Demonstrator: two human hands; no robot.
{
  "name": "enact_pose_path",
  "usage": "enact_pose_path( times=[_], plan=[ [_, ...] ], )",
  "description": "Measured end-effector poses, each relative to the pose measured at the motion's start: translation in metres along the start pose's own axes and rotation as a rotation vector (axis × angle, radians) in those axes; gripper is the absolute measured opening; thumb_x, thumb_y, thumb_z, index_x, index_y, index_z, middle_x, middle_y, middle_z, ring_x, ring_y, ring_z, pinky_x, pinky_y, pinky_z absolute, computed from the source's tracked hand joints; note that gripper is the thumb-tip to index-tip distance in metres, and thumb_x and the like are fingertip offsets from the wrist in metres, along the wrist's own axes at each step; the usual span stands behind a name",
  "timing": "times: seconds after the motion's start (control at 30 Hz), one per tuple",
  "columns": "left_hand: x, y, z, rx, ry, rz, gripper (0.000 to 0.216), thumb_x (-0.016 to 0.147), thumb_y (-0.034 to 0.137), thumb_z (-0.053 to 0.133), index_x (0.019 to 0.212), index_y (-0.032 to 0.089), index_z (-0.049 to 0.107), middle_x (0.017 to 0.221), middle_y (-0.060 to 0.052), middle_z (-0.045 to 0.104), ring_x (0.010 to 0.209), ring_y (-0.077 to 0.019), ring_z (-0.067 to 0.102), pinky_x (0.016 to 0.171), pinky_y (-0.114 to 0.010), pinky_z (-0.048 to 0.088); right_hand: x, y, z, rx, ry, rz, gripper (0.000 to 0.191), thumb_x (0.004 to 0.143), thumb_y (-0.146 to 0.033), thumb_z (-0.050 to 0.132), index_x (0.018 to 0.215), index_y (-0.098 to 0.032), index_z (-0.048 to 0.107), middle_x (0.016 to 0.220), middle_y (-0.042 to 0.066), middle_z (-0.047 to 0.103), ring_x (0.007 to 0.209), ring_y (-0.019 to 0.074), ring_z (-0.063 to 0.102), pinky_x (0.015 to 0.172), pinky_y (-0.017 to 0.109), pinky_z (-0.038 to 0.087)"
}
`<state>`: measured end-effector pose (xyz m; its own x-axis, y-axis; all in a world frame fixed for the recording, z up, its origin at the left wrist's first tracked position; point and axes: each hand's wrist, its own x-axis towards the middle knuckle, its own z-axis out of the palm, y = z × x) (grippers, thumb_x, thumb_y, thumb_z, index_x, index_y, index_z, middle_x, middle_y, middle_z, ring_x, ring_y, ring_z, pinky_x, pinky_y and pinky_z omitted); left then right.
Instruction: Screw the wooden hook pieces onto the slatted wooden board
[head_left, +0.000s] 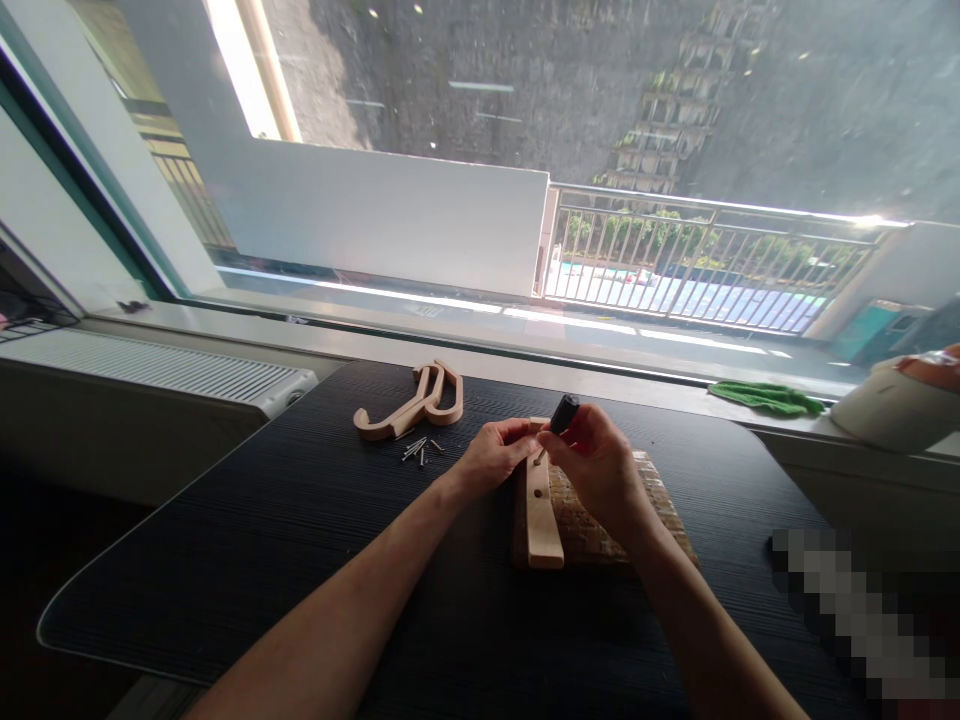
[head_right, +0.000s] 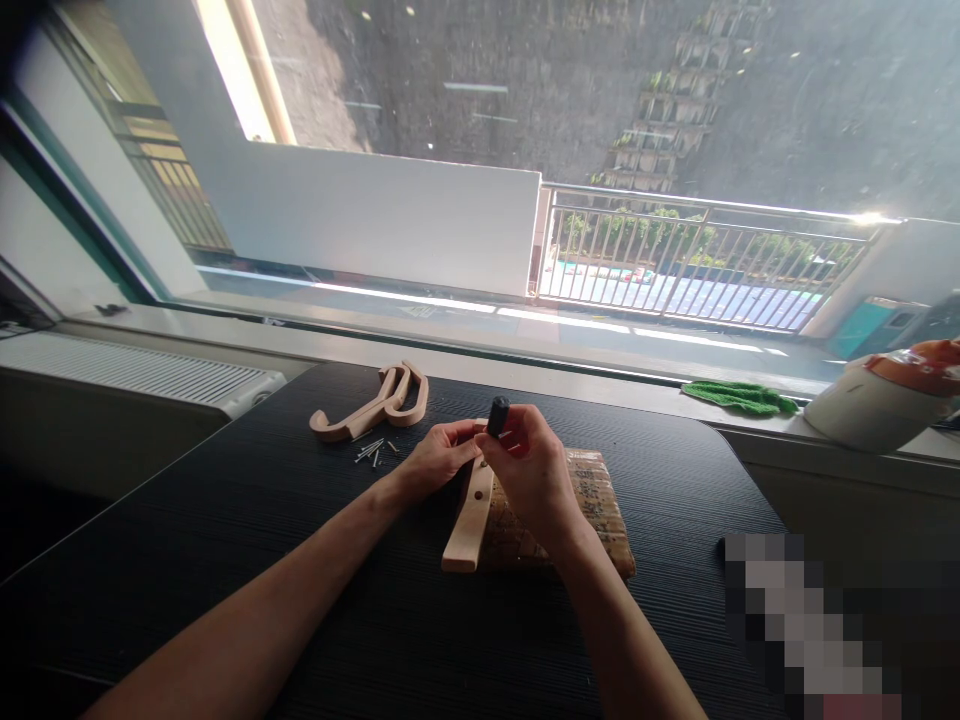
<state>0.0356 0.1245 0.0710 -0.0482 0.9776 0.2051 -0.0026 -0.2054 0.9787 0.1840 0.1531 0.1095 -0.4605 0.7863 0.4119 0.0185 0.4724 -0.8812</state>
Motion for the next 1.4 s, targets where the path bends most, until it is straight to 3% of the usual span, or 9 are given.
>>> enact_pose_path(
  times=[0.17,0.37,0.7,1.07,1.4],
  plan=[
    [-0.001,0.002,0.001,-0.010,0.001,-0.012,0.037,0.075,0.027,0.057,0.110,0.014,0.060,0.092,-0.006,0.066,0.085,-0.0174,0.059,0.076,-0.026,0.044,0.000,-0.002,-0.001,0.082,-0.024,0.020,0.029,0.073,-0.029,0.059,0.100,-0.019,0.053,0.085,0.004,0.064,0.063,0.0130,0.059,0.059,0.028,0.051],
    [-0.001,-0.001,0.000,0.069,0.050,-0.011,0.035,0.074,0.029,0.057,0.105,0.014,0.063,0.087,-0.006,0.067,0.082,-0.0184,0.060,0.074,-0.027,0.045,0.000,-0.001,-0.004,0.059,-0.091,-0.008,0.034,0.077,-0.027,0.054,0.110,-0.021,0.055,0.094,0.005,0.064,0.073,0.0146,0.060,0.069,0.032,0.052],
    [0.001,-0.005,-0.002,0.095,0.033,0.027,0.034,0.076,0.025,0.054,0.107,0.015,0.062,0.091,-0.005,0.066,0.087,-0.0183,0.058,0.076,-0.026,0.044,0.000,0.004,-0.001,0.024,-0.091,-0.103,0.026,0.077,-0.022,0.052,0.101,-0.021,0.061,0.084,0.003,0.064,0.073,0.0141,0.060,0.066,0.028,0.050],
    [0.001,-0.007,-0.004,0.134,0.033,0.024,0.037,0.077,0.026,0.054,0.112,0.014,0.059,0.099,-0.007,0.065,0.088,-0.0181,0.058,0.077,-0.026,0.044,0.001,0.008,-0.002,-0.007,-0.081,-0.074,0.018,0.076,-0.025,0.056,0.093,-0.018,0.060,0.083,0.003,0.062,0.071,0.0134,0.058,0.066,0.027,0.049],
    [0.000,-0.007,-0.003,0.106,0.015,0.017,0.037,0.078,0.027,0.052,0.112,0.015,0.059,0.092,-0.006,0.066,0.087,-0.0189,0.058,0.075,-0.027,0.044,-0.001,0.000,-0.002,0.038,-0.072,0.031,0.026,0.074,-0.027,0.058,0.098,-0.019,0.057,0.081,0.003,0.064,0.068,0.0141,0.060,0.065,0.029,0.050]
  ],
)
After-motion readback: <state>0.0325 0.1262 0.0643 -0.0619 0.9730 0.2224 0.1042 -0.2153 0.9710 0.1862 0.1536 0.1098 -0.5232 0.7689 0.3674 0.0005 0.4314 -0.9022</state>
